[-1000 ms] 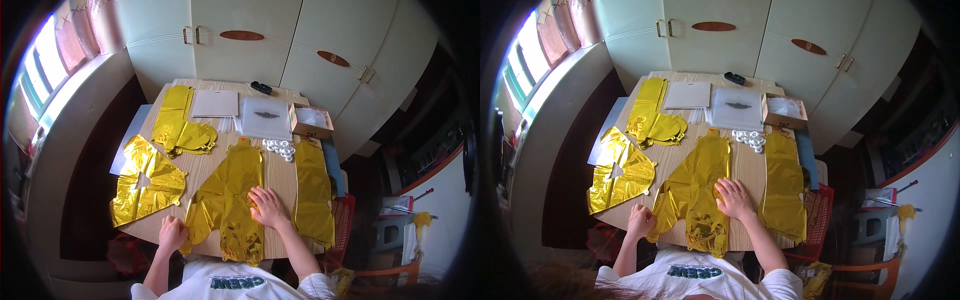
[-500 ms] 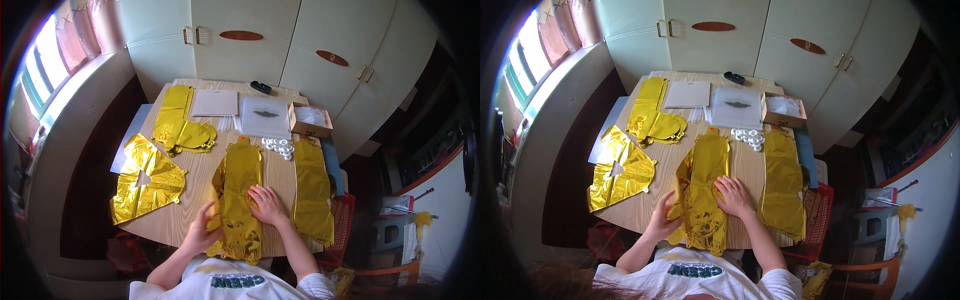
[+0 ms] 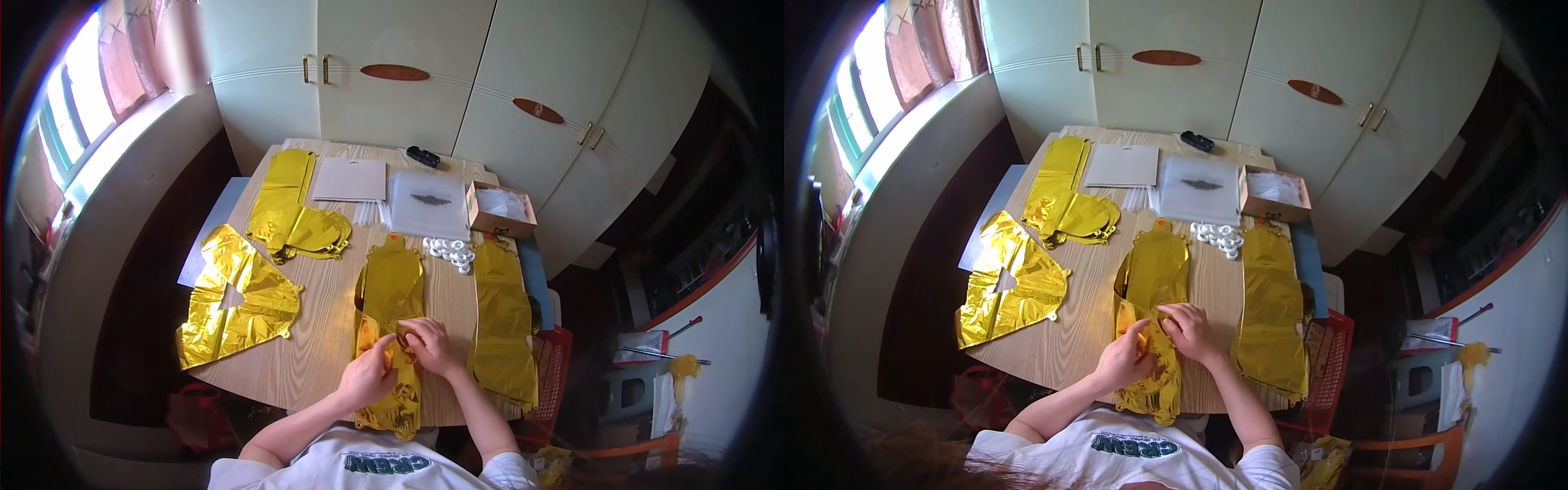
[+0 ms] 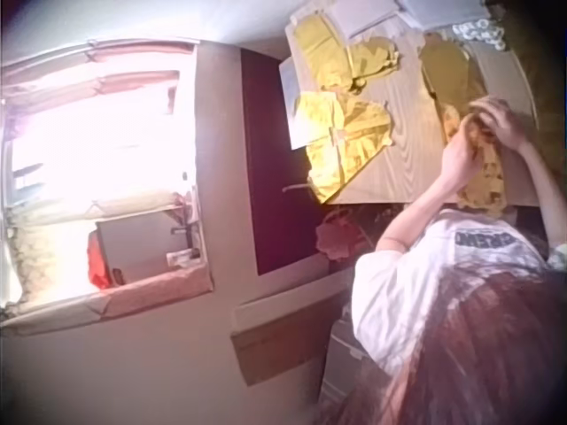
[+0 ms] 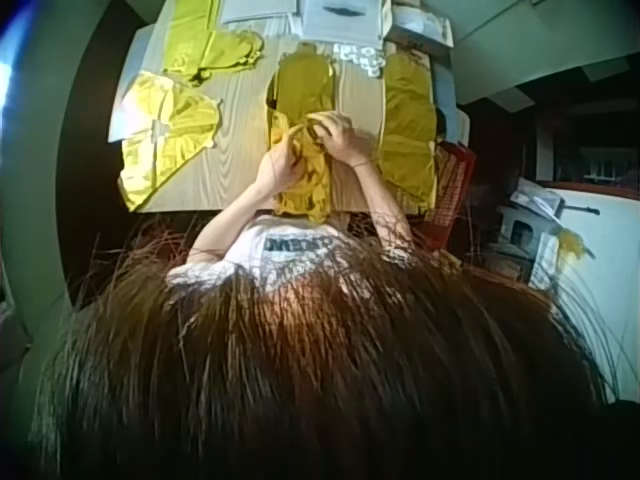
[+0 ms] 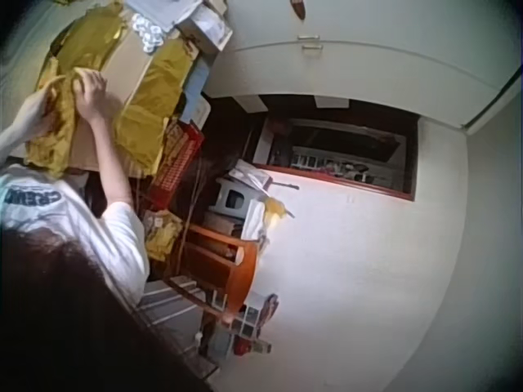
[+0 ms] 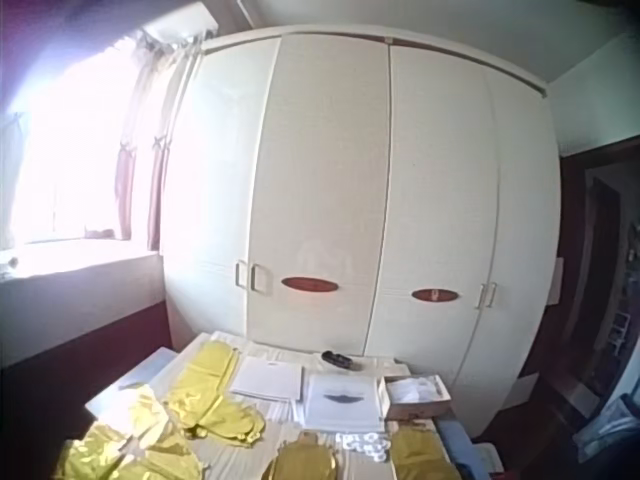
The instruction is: Folding and stacking gold-colored sheets of paper at a workstation.
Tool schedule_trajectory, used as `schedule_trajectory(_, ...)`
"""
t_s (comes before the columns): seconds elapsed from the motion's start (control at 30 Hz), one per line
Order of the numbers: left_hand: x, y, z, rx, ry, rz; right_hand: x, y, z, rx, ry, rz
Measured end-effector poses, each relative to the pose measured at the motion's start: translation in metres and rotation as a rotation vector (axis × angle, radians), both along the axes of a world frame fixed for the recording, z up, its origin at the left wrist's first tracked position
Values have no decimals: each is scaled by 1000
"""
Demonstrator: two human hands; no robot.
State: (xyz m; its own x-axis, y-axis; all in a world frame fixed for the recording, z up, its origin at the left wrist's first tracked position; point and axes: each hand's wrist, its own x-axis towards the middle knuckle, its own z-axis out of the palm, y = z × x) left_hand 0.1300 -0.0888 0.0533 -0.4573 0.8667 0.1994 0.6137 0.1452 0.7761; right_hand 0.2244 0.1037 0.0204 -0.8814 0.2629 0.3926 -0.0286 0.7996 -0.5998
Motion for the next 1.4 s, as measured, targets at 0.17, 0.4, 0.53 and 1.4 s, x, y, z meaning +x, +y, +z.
schedule_trajectory(0.17,-16,-38,12,61,-168,125,-45,-4,11,271,-8,191)
schedule_trajectory(0.4,-20,-50,23,96,-233,110,-87,-15,-14,440,-49,323)
schedule_trajectory(0.53,-15,-50,24,102,-228,17,-93,-15,-13,425,-111,288)
schedule_trajectory(1.4,-85,13,-19,-63,382,-170,-5,-10,-14,170,-45,-66)
